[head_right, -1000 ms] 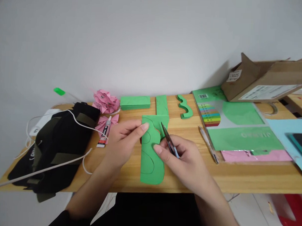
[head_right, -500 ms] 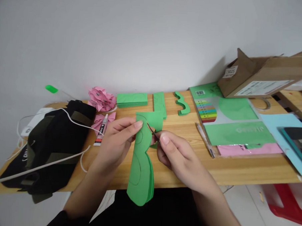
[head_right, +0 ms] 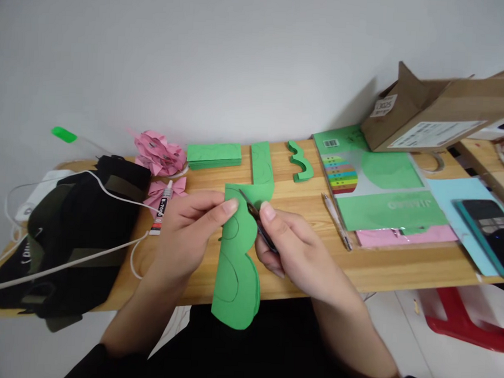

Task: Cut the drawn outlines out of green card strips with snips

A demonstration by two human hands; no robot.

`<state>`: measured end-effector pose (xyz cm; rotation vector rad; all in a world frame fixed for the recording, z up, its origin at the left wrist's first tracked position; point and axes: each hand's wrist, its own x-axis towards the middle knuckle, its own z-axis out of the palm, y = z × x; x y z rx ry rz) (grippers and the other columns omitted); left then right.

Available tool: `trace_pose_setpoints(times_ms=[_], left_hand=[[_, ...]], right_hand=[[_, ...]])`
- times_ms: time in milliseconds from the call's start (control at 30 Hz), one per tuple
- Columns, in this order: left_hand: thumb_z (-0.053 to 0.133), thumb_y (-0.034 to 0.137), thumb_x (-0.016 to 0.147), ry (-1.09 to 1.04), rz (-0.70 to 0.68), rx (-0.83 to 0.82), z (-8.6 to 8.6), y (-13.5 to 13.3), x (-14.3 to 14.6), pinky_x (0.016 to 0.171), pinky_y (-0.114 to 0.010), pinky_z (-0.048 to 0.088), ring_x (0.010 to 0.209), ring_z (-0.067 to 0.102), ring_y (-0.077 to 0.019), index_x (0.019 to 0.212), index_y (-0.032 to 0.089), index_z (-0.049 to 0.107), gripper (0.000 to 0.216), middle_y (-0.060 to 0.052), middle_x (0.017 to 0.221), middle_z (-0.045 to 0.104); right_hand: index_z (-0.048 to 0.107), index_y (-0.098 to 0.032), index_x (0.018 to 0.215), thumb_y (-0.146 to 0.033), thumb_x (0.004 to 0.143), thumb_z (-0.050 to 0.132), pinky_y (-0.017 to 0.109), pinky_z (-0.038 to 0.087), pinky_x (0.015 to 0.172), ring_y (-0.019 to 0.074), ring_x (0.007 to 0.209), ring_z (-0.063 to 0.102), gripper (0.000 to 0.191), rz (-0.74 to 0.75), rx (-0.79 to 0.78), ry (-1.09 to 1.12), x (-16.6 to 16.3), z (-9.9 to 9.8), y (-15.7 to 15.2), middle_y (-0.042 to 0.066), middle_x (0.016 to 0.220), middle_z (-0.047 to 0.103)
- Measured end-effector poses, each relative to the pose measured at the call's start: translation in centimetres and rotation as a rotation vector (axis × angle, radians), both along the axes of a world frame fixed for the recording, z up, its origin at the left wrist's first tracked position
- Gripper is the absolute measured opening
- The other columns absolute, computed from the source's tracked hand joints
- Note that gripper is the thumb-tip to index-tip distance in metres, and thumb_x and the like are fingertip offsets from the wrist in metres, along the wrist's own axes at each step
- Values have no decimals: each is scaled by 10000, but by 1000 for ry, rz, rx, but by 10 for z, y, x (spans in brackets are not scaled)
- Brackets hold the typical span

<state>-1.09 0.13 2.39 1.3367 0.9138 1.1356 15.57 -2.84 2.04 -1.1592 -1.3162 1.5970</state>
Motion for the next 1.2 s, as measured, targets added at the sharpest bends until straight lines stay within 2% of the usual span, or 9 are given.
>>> trace_pose_setpoints(times_ms=[133,233,400,533,767,867,933,1100,1200], left_hand=[[634,274,880,28,20,44,-2,1,0,468,-243,289,514,328,-86,539,172,470,393,37,543,339],[632,285,880,-16,-2,12,-8,3,0,470,-236,313,509,348,-83,530,173,435,417,38,537,331],[632,313,891,-57,-49,-16,-18,9,-5,488,-228,346,515,416,-85,559,176,477,390,34,531,397],[628,330,897,2,-66,21,-19,10,-8,486,-229,323,522,387,-84,559,174,476,402,35,539,382],[599,292,921,222,-17,175,-14,7,-10,487,-232,282,530,339,-76,565,160,484,397,40,555,353],[600,272,918,247,-16,207,-13,6,-10,476,-224,265,521,317,-67,563,153,508,385,44,547,347],[608,267,907,211,-31,170,-12,5,-10,468,-215,275,513,332,-64,551,150,520,385,43,536,362],[659,274,858,38,-76,-17,-13,4,-8,479,-204,376,515,453,-78,589,158,619,296,21,543,510],[690,297,833,-46,-81,-97,-17,2,-5,461,-204,374,502,445,-77,585,161,625,291,23,535,501]], right_hand=[[446,-226,476,-611,982,357,294,233,400,98,364,323,642,28,-26,-10,0,1,1,-32,397,376],[449,-227,485,-638,952,390,271,187,357,87,338,280,625,40,-125,42,1,3,2,-41,389,351],[575,-200,639,-634,919,472,218,142,315,68,318,237,526,42,-304,139,7,6,3,-71,380,345],[604,-192,673,-664,888,504,192,136,303,50,292,240,528,51,-391,136,12,5,2,-76,363,369],[655,-176,736,-606,939,450,187,208,320,56,302,321,518,60,-273,41,13,8,2,-58,371,434],[653,-181,728,-584,955,430,199,218,329,59,301,311,513,49,-234,16,13,9,3,-58,367,433],[633,-184,688,-580,957,421,210,221,331,65,302,313,524,58,-225,0,12,10,3,-53,367,431],[511,-205,551,-613,937,449,220,243,356,73,333,321,565,58,-176,-34,8,12,2,-50,371,407],[480,-203,535,-619,937,455,220,251,371,72,353,324,580,29,-135,-31,6,12,1,-52,384,394]])
